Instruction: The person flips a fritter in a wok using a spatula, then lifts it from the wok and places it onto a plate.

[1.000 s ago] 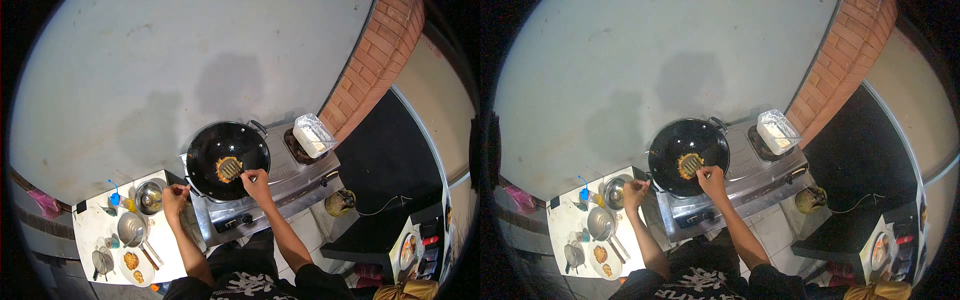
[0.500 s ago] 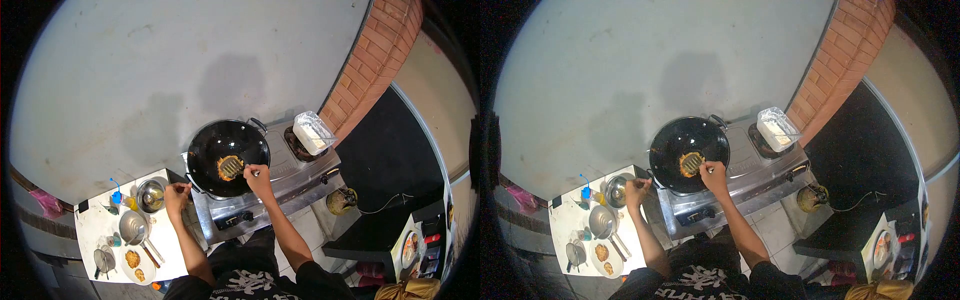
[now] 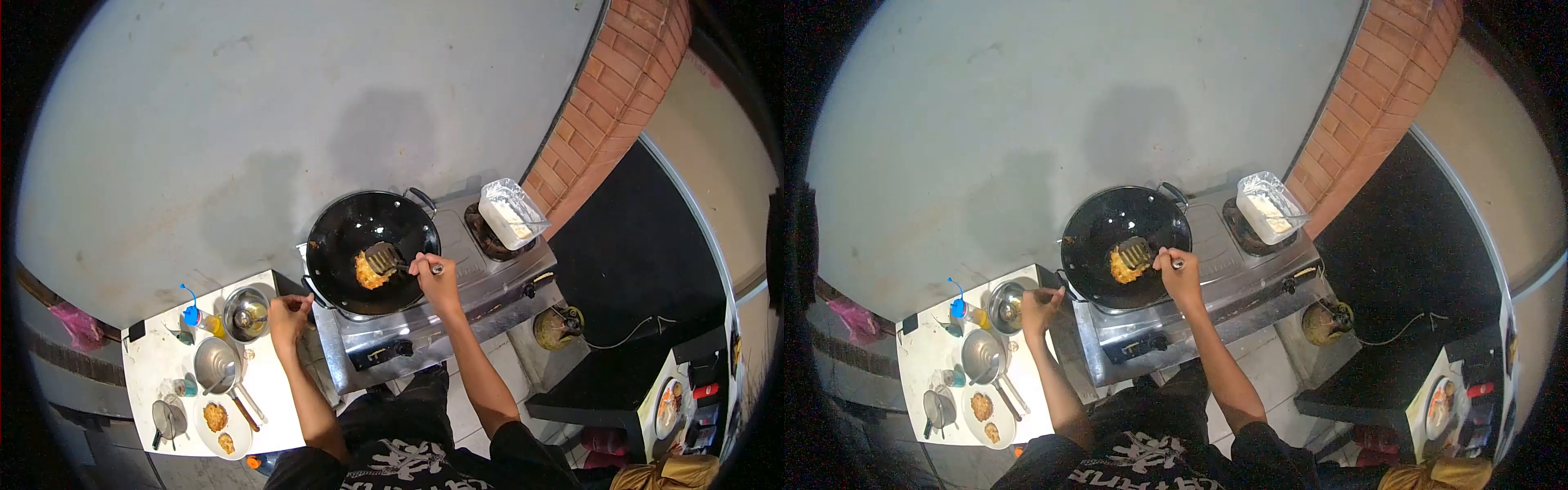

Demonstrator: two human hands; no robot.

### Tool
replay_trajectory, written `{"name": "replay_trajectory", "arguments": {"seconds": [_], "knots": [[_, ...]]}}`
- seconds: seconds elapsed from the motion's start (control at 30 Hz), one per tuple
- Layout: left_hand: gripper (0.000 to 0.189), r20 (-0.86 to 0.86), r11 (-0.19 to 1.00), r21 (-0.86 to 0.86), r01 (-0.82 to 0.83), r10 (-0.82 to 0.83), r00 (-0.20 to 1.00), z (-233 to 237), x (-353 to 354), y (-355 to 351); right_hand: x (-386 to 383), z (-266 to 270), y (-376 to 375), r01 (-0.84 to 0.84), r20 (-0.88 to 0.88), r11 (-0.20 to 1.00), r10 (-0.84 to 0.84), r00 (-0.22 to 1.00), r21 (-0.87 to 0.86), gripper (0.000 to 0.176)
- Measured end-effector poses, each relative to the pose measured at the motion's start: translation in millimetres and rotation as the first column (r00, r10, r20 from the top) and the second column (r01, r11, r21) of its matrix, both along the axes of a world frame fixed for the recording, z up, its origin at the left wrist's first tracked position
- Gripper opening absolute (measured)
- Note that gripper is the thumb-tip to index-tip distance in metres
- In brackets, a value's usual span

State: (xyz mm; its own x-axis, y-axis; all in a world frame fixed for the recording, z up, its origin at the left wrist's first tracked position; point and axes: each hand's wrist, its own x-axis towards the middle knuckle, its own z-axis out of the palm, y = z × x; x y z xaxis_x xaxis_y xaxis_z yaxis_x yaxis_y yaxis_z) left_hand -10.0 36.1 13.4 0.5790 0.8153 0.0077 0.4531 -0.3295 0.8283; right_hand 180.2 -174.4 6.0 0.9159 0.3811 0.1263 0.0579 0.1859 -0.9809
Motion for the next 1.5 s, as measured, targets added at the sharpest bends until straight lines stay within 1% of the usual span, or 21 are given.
{"name": "replay_trajectory", "arguments": {"seconds": [0.03, 0.07, 0.1, 0.3, 0.37, 0.47, 0.5, 0.57, 0.6, 0.67, 0.7, 0.8, 0.97, 1.07, 1.13, 1.2, 1.27, 1.4, 1.43, 1.47, 1.5], "knots": [[0.024, -0.001, 1.000, -0.001, -0.003, 0.003, 1.000, 1.3, -0.7, -1.7, 0.2, -3.8, 0.2, 0.021, 0.114, 0.999, -0.016, 0.993, -0.047, 0.033], [0.024, -0.021, 0.999, 0.053, 0.005, -0.004, 1.000, 3.2, -1.4, -4.0, 0.0, -7.7, 0.4, 0.048, 0.226, 0.995, -0.026, 0.974, -0.090, 0.032], [0.023, -0.041, 0.994, 0.108, 0.014, -0.010, 0.999, 5.3, -1.9, -5.8, -1.2, -8.8, 0.8, 0.046, 0.224, 0.995, -0.025, 0.974, -0.090, 0.032], [0.024, -0.038, 0.993, 0.116, 0.033, -0.029, 0.999, 3.2, -2.5, -5.4, 0.0, -18.2, 8.2, 0.017, 0.245, 0.998, -0.001, 0.970, -0.063, 0.029], [0.024, -0.023, 0.993, 0.116, 0.039, -0.037, 0.999, 0.7, -2.4, -5.0, 1.3, -19.2, 10.1, -0.010, 0.274, 0.996, 0.034, 0.961, -0.090, 0.027], [0.025, 0.004, 0.993, 0.108, 0.051, -0.052, 0.999, -8.0, -1.7, -2.9, 4.5, -31.0, 11.9, 0.013, 0.290, 0.988, 0.032, 0.956, -0.151, 0.025], [0.026, 0.020, 0.993, 0.103, 0.055, -0.058, 0.998, -6.8, -0.9, -2.3, 2.5, -25.6, 11.7, 0.007, 0.290, 0.988, 0.037, 0.956, -0.151, 0.025], [0.026, 0.012, 0.996, 0.081, 0.045, -0.046, 0.999, -5.1, 0.6, -3.0, -3.9, -16.7, 6.6, 0.020, 0.192, 0.979, 0.019, 0.981, -0.201, 0.025], [0.026, 0.004, 0.997, 0.060, 0.042, -0.042, 0.999, -3.4, 0.6, -4.7, -3.9, -19.9, 4.6, 0.015, 0.187, 0.979, 0.024, 0.982, -0.204, 0.025], [0.026, 0.016, 0.995, 0.090, 0.040, -0.042, 0.999, -1.7, 0.8, -5.5, 0.8, -23.6, 1.7, -0.005, 0.179, 0.990, 0.030, 0.983, -0.138, 0.025], [0.026, 0.034, 0.994, 0.099, 0.042, -0.046, 0.998, 0.2, 0.1, -6.2, 0.7, -19.6, -0.8, -0.007, 0.178, 0.990, 0.032, 0.983, -0.139, 0.025], [0.025, 0.052, 0.994, 0.102, 0.043, -0.048, 0.997, 4.8, 0.2, -7.5, -1.3, -9.5, -9.9, -0.045, 0.077, 0.994, 0.053, 0.996, -0.102, 0.026], [0.025, 0.069, 0.994, 0.093, 0.057, -0.064, 0.996, -1.4, 1.0, -1.0, 0.0, -6.7, -8.8, -0.056, 0.114, 0.988, 0.073, 0.991, -0.140, 0.027], [0.025, 0.040, 0.997, 0.052, 0.063, -0.065, 0.997, -2.5, 1.8, -0.2, -0.9, -9.5, -0.2, -0.052, 0.157, 0.987, 0.076, 0.985, -0.152, 0.027], [0.025, 0.074, 0.991, 0.111, 0.071, -0.079, 0.994, -3.3, 1.5, 0.2, 1.3, -13.2, 6.8, -0.049, 0.242, 0.990, 0.080, 0.967, -0.132, 0.027], [0.025, 0.071, 0.992, 0.106, 0.073, -0.081, 0.994, -3.1, 0.9, 0.1, 2.1, -16.2, 11.0, -0.060, 0.217, 0.993, 0.082, 0.973, -0.106, 0.026], [0.024, 0.072, 0.992, 0.102, 0.070, -0.078, 0.994, -1.2, 1.3, -0.7, 0.2, -13.9, 12.0, -0.024, 0.212, 0.981, 0.065, 0.975, -0.193, 0.026], [0.025, 0.069, 0.997, 0.063, 0.049, -0.053, 0.996, 8.1, 0.2, -4.3, -3.1, -21.3, 11.2, 0.006, 0.218, 0.972, 0.047, 0.975, -0.233, 0.026], [0.025, 0.075, 0.998, 0.039, 0.055, -0.058, 0.995, 8.5, 0.4, -3.8, -4.8, -21.8, 11.3, 0.037, 0.250, 0.959, 0.036, 0.967, -0.280, 0.027], [0.025, 0.072, 0.998, 0.038, 0.057, -0.060, 0.996, 7.4, 0.4, -3.2, -6.0, -22.2, 11.4, 0.069, 0.282, 0.944, 0.027, 0.959, -0.324, 0.029], [0.026, 0.071, 0.994, 0.093, 0.062, -0.069, 0.995, 5.9, -0.1, -2.4, -5.0, -27.1, 12.0, 0.069, 0.280, 0.943, 0.026, 0.960, -0.325, 0.029]]}}
